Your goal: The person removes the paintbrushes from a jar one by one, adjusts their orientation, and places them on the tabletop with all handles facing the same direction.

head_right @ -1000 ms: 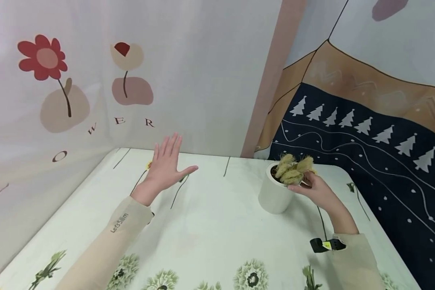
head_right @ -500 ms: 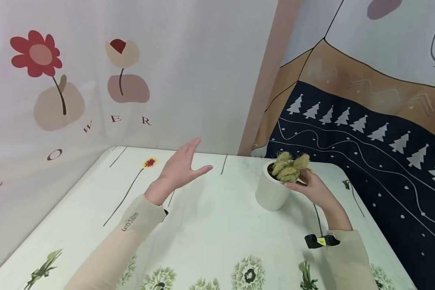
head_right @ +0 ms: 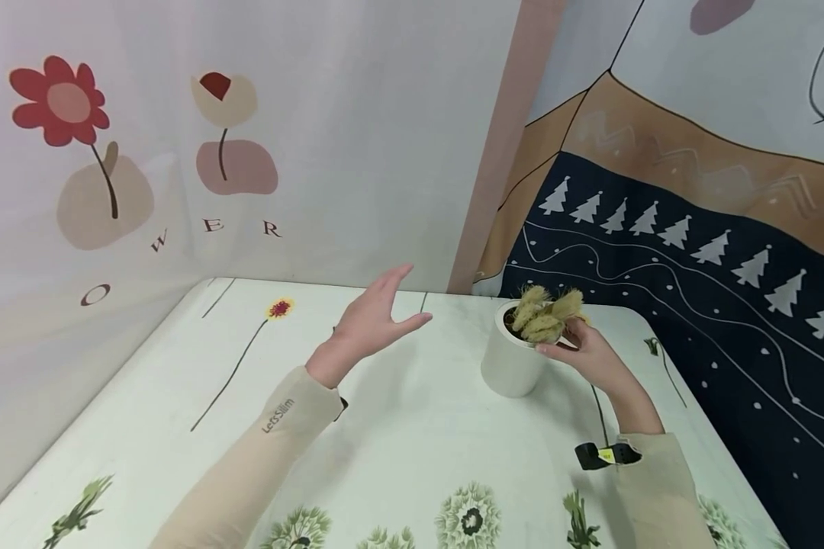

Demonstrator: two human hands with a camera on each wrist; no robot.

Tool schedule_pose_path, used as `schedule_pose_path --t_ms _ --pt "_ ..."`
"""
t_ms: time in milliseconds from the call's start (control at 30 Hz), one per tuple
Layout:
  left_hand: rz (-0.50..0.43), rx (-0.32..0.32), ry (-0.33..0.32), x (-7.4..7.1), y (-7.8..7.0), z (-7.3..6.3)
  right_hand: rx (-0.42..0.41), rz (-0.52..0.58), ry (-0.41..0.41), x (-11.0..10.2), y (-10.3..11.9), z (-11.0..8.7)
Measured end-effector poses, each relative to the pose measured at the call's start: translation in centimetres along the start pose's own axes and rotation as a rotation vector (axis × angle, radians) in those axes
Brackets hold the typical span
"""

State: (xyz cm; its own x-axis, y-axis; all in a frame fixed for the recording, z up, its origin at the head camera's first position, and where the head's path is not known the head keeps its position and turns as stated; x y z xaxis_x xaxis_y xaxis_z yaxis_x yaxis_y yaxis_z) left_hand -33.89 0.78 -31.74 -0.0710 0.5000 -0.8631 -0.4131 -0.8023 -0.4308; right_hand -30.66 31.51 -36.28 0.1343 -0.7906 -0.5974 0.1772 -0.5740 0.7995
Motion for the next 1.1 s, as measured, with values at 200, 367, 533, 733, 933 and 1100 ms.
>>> schedule_pose_path --t_ms 200,367,533,733,933,1100 --pt "-0.017 0.002 0.001 1.0 -0.9 0.5 0.011 -0.009 0.002 0.0 -0.1 0.0" --pt "-0.051 -0.01 -0.003 1.8 -1.5 0.7 0.018 0.005 0.004 0.1 -0.1 -0.1" --pt "-0.112 -0.003 -0.002 2.4 -2.3 0.9 0.027 0.032 0.002 0.2 -0.2 0.0" --pt "-0.141 0.004 0.003 3.2 -3.3 1.4 0.031 0.045 0.005 0.1 -0.3 0.2" --pt "-0.195 0.001 0.014 4.1 -4.3 1.7 0.026 0.037 0.004 0.1 -0.2 0.2" --pt "-0.235 0.016 0.015 4.8 -4.8 2.0 0.026 0.031 0.002 0.2 -0.1 0.1"
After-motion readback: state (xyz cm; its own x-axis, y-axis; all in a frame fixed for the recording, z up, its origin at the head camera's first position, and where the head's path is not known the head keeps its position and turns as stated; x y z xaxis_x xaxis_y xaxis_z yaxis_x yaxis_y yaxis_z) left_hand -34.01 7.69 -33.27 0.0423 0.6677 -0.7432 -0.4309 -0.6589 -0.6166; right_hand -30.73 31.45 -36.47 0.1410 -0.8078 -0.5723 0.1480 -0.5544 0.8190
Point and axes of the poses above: each hand's wrist, its own z-axis towards the middle knuckle, its own x-axis out of the palm, y = z × x, the point moved 9 cm from there along z, towards the middle knuckle, and after that the axes turned 4 degrees about z, right-handed, at the moved point
